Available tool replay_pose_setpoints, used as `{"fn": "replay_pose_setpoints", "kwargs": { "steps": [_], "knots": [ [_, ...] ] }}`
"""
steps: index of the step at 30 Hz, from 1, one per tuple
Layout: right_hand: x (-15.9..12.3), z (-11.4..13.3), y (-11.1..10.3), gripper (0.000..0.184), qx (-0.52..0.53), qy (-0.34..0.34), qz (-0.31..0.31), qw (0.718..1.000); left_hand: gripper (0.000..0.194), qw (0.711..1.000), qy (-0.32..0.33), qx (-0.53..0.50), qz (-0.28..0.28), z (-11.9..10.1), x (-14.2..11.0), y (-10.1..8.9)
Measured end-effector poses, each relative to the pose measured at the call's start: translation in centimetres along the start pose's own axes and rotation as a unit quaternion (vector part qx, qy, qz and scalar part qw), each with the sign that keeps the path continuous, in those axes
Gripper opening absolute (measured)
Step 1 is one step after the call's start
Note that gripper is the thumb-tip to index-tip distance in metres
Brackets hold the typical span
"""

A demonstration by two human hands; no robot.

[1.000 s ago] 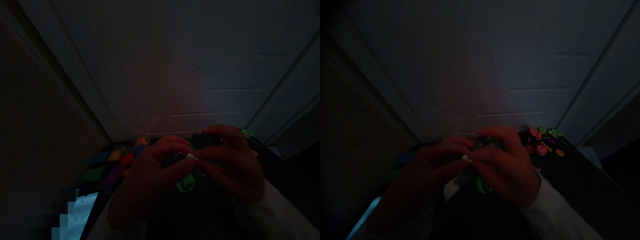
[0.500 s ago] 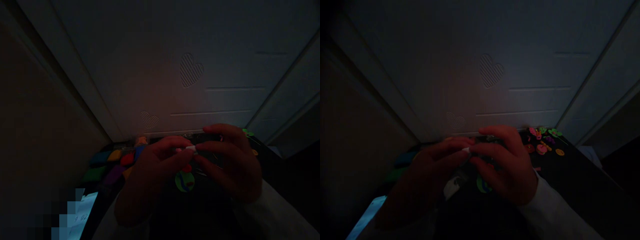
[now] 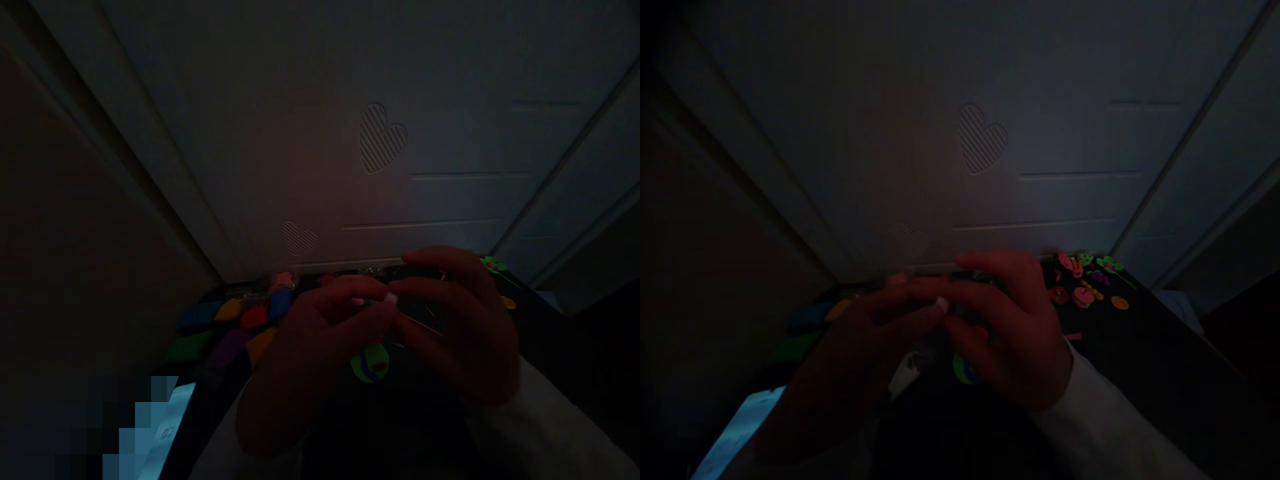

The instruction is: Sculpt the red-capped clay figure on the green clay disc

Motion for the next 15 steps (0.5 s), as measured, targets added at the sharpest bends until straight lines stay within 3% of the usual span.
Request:
{"fn": "replay_pose_setpoints", "kwargs": {
  "steps": [15],
  "knots": [
    [-0.03, 0.0, -0.01, 0.025, 0.001, 0.001, -0.003, 1.0, 0.01, 0.999, 0.035, -0.01, -0.013, -0.23, 0.19, 0.0]
  ]
}}
Point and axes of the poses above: each hand's wrist, its own x-axis towards the middle knuckle, its own y-axis out of the palm, z = x × y, the point moved 9 cm from there along x, towards the middle knuckle, and after that the axes turned 14 degrees about -z, right-handed, at the moved point
